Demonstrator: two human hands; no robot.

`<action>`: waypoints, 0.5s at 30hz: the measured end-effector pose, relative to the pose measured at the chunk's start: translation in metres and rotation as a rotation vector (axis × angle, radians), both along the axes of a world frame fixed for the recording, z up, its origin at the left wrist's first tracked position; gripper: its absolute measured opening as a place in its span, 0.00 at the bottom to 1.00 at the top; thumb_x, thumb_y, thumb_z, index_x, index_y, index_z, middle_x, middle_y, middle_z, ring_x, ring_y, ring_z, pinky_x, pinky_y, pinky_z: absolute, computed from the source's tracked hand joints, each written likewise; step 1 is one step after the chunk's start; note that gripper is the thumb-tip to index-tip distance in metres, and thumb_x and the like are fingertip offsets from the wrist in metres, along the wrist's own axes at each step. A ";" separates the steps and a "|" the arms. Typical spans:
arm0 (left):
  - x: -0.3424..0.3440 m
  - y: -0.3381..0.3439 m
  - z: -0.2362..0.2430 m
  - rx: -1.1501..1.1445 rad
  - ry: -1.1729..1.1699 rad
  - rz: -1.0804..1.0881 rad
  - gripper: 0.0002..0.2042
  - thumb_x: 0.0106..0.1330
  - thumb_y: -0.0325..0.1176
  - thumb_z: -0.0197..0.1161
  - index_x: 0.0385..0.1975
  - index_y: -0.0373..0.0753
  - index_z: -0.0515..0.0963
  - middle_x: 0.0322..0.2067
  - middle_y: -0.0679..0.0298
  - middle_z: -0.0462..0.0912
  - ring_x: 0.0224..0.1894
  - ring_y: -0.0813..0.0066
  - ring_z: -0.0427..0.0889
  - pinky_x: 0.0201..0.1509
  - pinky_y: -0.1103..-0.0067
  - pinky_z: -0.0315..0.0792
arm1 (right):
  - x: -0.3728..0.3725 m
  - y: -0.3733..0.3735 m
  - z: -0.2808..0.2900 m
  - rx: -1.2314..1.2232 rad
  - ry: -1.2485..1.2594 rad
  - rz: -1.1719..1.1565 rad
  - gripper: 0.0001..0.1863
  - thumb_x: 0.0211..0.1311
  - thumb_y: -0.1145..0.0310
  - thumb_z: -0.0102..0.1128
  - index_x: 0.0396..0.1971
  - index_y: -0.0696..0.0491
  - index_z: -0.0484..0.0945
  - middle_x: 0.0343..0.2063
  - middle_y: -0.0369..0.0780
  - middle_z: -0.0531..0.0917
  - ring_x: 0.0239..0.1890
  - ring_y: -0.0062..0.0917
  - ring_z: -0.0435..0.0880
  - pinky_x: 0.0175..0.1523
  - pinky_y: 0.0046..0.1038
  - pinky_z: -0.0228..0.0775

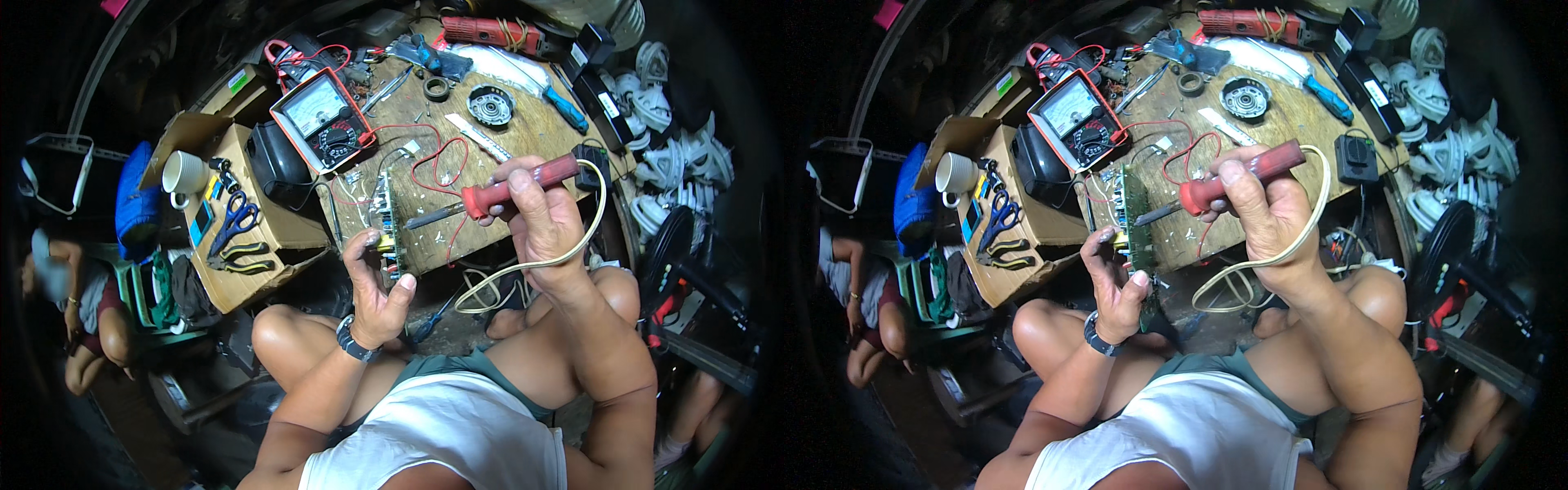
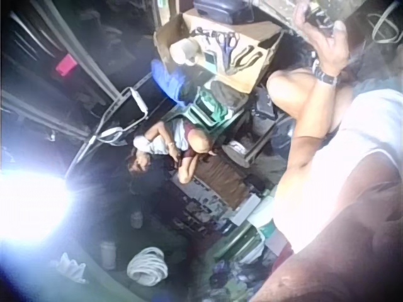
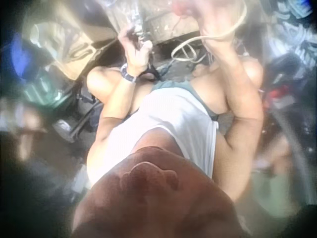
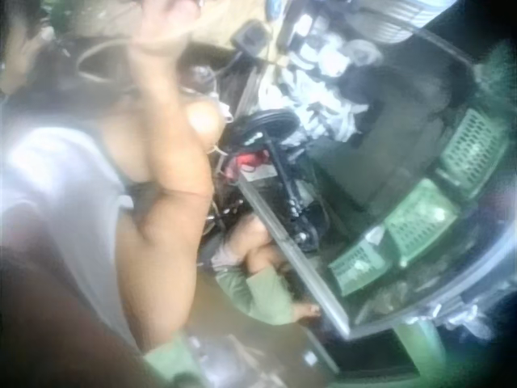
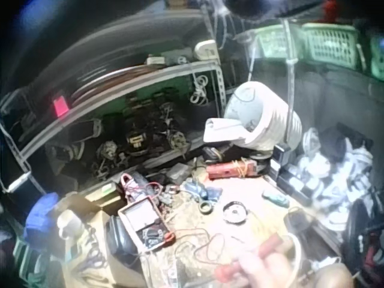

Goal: The person tests a green circuit board with a multimeter and uses a soldering iron to apply solder to components on the board.

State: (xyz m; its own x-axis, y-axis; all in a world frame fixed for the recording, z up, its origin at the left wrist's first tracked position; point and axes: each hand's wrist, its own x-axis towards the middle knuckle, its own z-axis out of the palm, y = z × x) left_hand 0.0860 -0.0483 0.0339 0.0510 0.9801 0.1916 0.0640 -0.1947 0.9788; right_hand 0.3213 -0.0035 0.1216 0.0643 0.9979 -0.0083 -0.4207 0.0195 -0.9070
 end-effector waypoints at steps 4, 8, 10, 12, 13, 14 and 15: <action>-0.002 0.001 0.007 -0.036 -0.074 -0.001 0.38 0.60 0.42 0.70 0.67 0.41 0.56 0.63 0.54 0.60 0.67 0.62 0.63 0.72 0.68 0.57 | -0.005 -0.003 -0.004 -0.045 -0.006 0.011 0.20 0.77 0.54 0.59 0.48 0.57 0.76 0.35 0.37 0.83 0.34 0.19 0.83 0.40 0.23 0.77; -0.002 0.002 0.006 -0.013 -0.024 0.019 0.38 0.59 0.43 0.70 0.67 0.41 0.56 0.63 0.54 0.60 0.67 0.63 0.62 0.72 0.68 0.57 | -0.008 -0.005 -0.008 -0.031 -0.040 0.041 0.18 0.78 0.55 0.58 0.48 0.58 0.76 0.35 0.38 0.82 0.36 0.19 0.82 0.42 0.24 0.77; 0.000 0.002 0.006 -0.002 -0.013 0.025 0.38 0.59 0.43 0.70 0.66 0.41 0.57 0.63 0.54 0.60 0.67 0.63 0.62 0.73 0.67 0.56 | -0.004 -0.005 -0.004 -0.018 -0.119 0.102 0.17 0.79 0.57 0.55 0.49 0.58 0.75 0.40 0.40 0.81 0.41 0.21 0.82 0.48 0.28 0.78; -0.002 0.003 0.002 -0.002 -0.012 0.029 0.38 0.58 0.43 0.70 0.66 0.40 0.57 0.63 0.54 0.60 0.66 0.62 0.62 0.73 0.67 0.55 | -0.006 -0.004 -0.003 0.031 -0.185 0.070 0.17 0.79 0.57 0.55 0.49 0.58 0.76 0.39 0.39 0.81 0.41 0.20 0.81 0.49 0.26 0.75; -0.002 0.003 0.003 -0.006 -0.022 0.030 0.38 0.58 0.43 0.70 0.66 0.40 0.58 0.62 0.53 0.60 0.66 0.62 0.62 0.74 0.67 0.55 | -0.006 -0.003 -0.003 0.042 -0.195 0.064 0.17 0.79 0.56 0.55 0.48 0.58 0.77 0.39 0.38 0.81 0.41 0.19 0.81 0.50 0.26 0.74; 0.001 0.003 0.005 -0.010 -0.031 0.032 0.38 0.58 0.43 0.70 0.65 0.40 0.58 0.62 0.53 0.61 0.66 0.62 0.62 0.74 0.67 0.54 | -0.005 -0.003 -0.003 0.052 -0.206 0.058 0.17 0.79 0.56 0.55 0.48 0.58 0.77 0.39 0.38 0.81 0.41 0.19 0.80 0.50 0.26 0.74; 0.001 0.003 0.007 -0.013 -0.037 0.036 0.38 0.58 0.44 0.70 0.65 0.40 0.58 0.62 0.53 0.61 0.66 0.62 0.62 0.74 0.67 0.53 | -0.006 -0.003 -0.004 0.057 -0.199 0.060 0.18 0.79 0.56 0.55 0.48 0.58 0.77 0.39 0.38 0.81 0.41 0.19 0.80 0.50 0.26 0.73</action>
State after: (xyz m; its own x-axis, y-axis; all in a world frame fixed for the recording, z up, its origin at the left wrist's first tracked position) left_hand 0.0867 -0.0456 0.0404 0.0086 0.9837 0.1798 0.0346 -0.1799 0.9831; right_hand 0.3153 -0.0067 0.1178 -0.0007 0.9985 0.0547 -0.2352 0.0530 -0.9705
